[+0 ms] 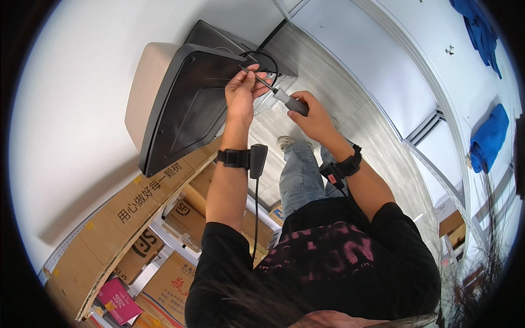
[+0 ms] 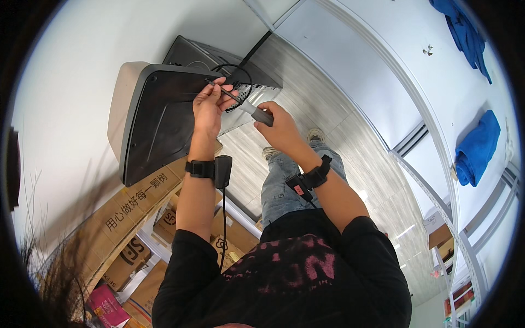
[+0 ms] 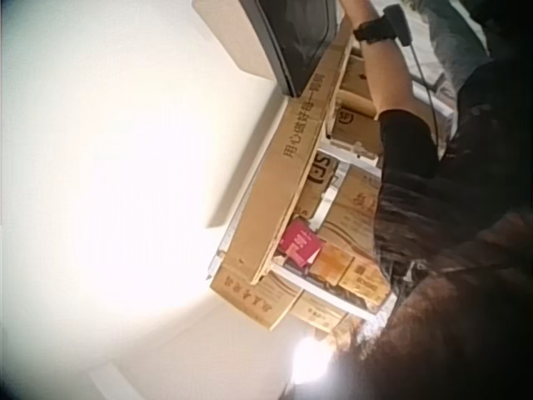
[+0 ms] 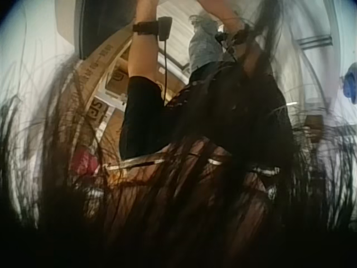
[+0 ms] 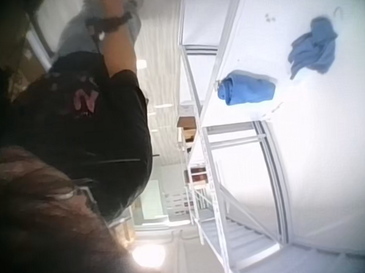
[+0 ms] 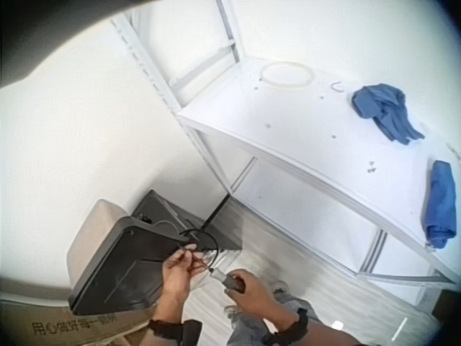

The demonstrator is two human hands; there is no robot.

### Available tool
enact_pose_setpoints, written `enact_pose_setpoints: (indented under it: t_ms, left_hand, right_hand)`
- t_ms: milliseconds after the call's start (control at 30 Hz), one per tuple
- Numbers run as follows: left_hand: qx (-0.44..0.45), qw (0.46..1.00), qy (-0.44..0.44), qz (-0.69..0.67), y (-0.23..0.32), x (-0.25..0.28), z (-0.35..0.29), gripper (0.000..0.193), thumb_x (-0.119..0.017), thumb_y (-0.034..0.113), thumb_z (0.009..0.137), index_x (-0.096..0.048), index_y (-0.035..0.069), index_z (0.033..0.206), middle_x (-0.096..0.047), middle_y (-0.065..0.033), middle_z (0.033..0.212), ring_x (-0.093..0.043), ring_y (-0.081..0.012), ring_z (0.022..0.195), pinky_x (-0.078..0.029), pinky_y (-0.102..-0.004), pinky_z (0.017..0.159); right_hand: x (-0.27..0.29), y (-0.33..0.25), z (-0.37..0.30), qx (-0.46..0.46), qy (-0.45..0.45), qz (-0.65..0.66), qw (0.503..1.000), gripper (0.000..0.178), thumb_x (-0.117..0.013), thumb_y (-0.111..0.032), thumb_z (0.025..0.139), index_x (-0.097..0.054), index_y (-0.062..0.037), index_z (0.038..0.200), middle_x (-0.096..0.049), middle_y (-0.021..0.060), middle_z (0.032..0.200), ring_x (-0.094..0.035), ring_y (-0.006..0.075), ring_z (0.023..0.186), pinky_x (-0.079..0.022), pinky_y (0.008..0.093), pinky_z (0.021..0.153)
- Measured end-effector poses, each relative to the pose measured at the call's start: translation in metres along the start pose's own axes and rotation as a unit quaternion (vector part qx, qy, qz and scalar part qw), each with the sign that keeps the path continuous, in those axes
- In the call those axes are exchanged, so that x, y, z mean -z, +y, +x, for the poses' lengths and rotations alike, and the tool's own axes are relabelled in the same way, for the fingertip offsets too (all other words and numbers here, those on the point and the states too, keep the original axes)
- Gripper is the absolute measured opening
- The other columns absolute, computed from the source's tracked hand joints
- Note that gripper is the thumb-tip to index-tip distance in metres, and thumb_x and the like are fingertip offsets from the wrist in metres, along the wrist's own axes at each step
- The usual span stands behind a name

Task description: The person wipes the underside of a beige and black electronic device with a blue cloth, then uses a screwdriver to remove multiple screws from the device's casing. The person removes the back cover, exposing internal components and cables.

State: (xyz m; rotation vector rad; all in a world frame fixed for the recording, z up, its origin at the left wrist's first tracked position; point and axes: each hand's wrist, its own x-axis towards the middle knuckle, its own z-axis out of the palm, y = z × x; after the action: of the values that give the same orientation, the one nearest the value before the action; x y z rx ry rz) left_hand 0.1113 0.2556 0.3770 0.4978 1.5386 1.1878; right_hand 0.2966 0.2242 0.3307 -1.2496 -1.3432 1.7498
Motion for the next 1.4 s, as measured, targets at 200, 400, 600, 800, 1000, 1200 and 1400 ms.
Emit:
enact_pose_setpoints:
  t_ms: [200,400,600,800,1000,1200,1400]
  left_hand:
    - [-0.016,0.999,-0.017,-0.03,-0.002,0.003,0.0,0.024,-0.046,0.011,0.097,-0.054,-0.003,0.115,-0.066,-0.0157,0.096,-0.069,-0.0249,0.083,-0.058,-0.0301,0.068]
    - [-0.021,0.999,-0.007,-0.041,0.0,0.003,0.0,0.024,-0.05,0.011,0.095,-0.055,-0.003,0.115,-0.066,-0.0163,0.095,-0.068,-0.0241,0.079,-0.058,-0.0293,0.065]
    - [-0.031,0.998,0.007,-0.056,-0.002,0.002,-0.001,0.022,-0.052,0.013,0.094,-0.058,-0.001,0.111,-0.068,-0.0127,0.09,-0.068,-0.0192,0.074,-0.056,-0.0255,0.061]
    - [-0.035,0.999,0.022,-0.034,-0.001,0.0,-0.003,0.022,-0.055,0.016,0.094,-0.059,0.0,0.109,-0.068,-0.0097,0.086,-0.066,-0.015,0.07,-0.055,-0.0232,0.057]
    - [-0.035,0.999,0.04,-0.007,-0.005,-0.001,-0.003,0.018,-0.063,0.02,0.09,-0.062,0.003,0.093,-0.065,-0.0056,0.078,-0.061,-0.0094,0.062,-0.053,-0.0223,0.054]
    - [-0.024,0.998,0.051,-0.018,-0.006,0.0,-0.002,0.017,-0.065,0.02,0.089,-0.062,0.003,0.089,-0.065,-0.0055,0.078,-0.06,-0.0084,0.06,-0.053,-0.0223,0.054]
    - [-0.029,0.999,0.03,-0.011,-0.007,0.002,0.0,0.018,-0.06,0.017,0.092,-0.062,0.0,0.099,-0.066,-0.0069,0.081,-0.062,-0.0106,0.063,-0.054,-0.0231,0.057]
  right_hand:
    - [0.002,-0.008,-0.003,-0.007,-0.003,-0.023,1.0,0.037,-0.07,-0.008,0.078,-0.055,-0.0055,0.112,-0.059,0.007,0.092,-0.056,0.0167,0.087,-0.044,0.0301,0.079]
    - [0.003,-0.011,-0.004,0.012,0.008,0.01,1.0,0.037,-0.07,-0.014,0.077,-0.058,-0.0038,0.11,-0.063,0.0123,0.09,-0.06,0.021,0.082,-0.047,0.0323,0.077]
    - [0.007,-0.022,-0.007,-0.081,-0.032,0.104,0.991,0.033,-0.066,-0.017,0.082,-0.06,-0.0001,0.11,-0.064,0.0078,0.085,-0.059,0.0135,0.067,-0.047,0.0257,0.062]
    - [0.016,-0.034,-0.005,-0.155,-0.121,0.228,0.954,0.031,-0.057,-0.02,0.091,-0.059,-0.0016,0.116,-0.063,0.0008,0.079,-0.053,0.0068,0.054,-0.04,0.0218,0.05]
    - [0.003,-0.017,-0.004,-0.085,-0.049,0.158,0.982,0.03,-0.061,-0.019,0.088,-0.059,0.0017,0.11,-0.062,0.0056,0.086,-0.055,0.0102,0.07,-0.044,0.0237,0.063]
    - [-0.003,-0.014,-0.007,-0.041,-0.008,0.075,0.996,0.03,-0.066,-0.016,0.083,-0.059,-0.0026,0.109,-0.061,0.0078,0.087,-0.058,0.0171,0.079,-0.046,0.0285,0.074]
    - [-0.006,-0.016,-0.009,0.119,0.087,-0.149,0.978,0.039,-0.072,-0.012,0.075,-0.056,-0.004,0.11,-0.059,0.0122,0.098,-0.059,0.0221,0.085,-0.047,0.0338,0.074]
